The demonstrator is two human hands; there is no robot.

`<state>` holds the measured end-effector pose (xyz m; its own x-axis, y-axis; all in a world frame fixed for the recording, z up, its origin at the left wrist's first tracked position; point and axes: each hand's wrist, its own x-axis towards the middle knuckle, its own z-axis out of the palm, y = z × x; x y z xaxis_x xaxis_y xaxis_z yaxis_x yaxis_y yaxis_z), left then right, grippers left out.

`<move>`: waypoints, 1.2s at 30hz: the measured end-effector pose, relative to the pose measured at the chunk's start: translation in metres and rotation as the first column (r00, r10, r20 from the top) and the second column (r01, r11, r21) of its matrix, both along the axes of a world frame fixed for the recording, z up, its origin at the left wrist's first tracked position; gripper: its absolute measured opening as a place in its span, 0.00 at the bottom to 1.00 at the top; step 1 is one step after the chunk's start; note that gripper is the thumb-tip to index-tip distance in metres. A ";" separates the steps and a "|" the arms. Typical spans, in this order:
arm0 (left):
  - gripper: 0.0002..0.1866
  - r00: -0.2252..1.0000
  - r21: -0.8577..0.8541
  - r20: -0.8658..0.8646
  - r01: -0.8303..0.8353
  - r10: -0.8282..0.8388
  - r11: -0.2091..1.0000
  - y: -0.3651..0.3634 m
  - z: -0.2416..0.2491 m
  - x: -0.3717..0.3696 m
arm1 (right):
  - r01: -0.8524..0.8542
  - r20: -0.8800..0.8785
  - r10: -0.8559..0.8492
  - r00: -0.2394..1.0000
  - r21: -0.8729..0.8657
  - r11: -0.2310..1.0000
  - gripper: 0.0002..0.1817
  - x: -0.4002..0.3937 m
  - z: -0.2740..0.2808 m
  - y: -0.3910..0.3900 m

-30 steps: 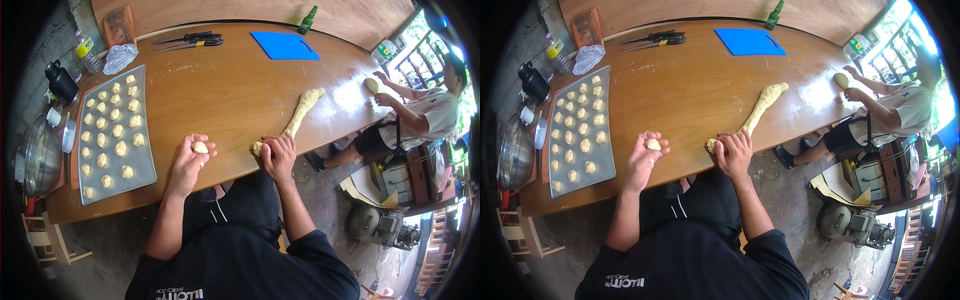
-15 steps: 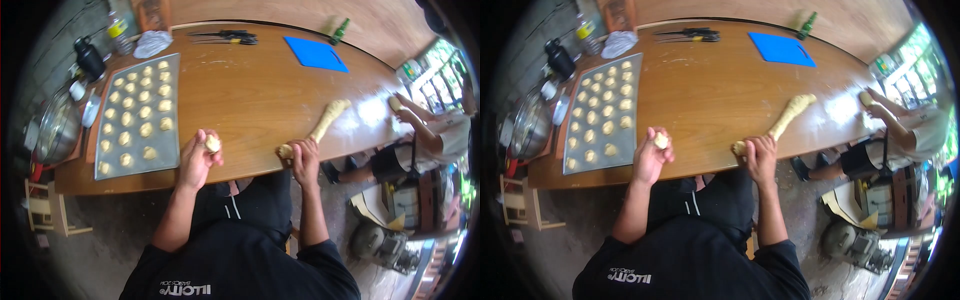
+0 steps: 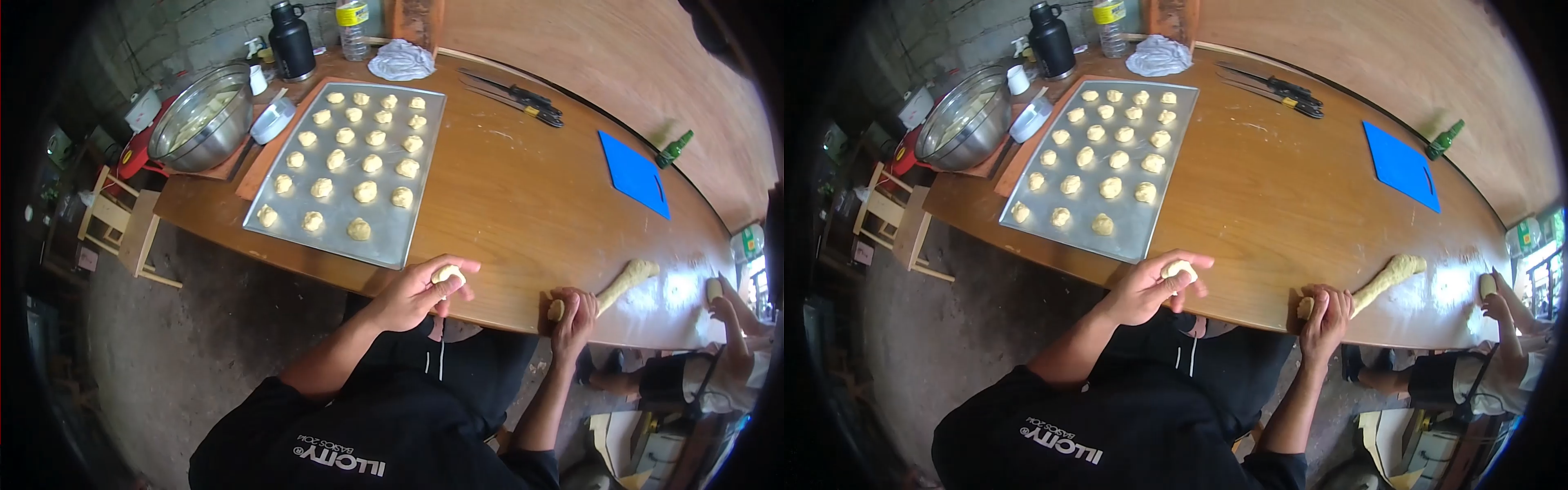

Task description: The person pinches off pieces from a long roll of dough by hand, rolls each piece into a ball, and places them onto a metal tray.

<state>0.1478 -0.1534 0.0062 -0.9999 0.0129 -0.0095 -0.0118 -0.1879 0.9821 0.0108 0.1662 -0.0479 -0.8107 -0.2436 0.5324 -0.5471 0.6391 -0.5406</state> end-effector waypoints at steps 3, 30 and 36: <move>0.13 0.987 -0.086 -0.147 -0.077 0.064 0.993 -0.014 -0.016 0.010 | 0.013 -0.019 -0.013 1.000 0.006 1.000 0.21 0.001 -0.004 -0.002; 0.17 0.860 -0.740 -0.389 -0.506 0.331 0.443 -0.083 0.003 0.011 | 0.099 -0.038 -0.097 0.995 0.061 0.993 0.21 0.000 -0.013 -0.006; 0.16 0.840 -0.811 -0.520 -0.542 0.155 0.221 -0.091 -0.005 0.003 | 0.110 -0.039 -0.109 0.993 0.034 0.993 0.22 0.001 -0.014 -0.005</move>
<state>0.1512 -0.2447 0.0011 -0.8469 -0.1611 0.5067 0.0817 0.9022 0.4235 0.0117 0.1610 -0.0622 -0.8133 -0.1741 0.5551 -0.4919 0.7153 -0.4964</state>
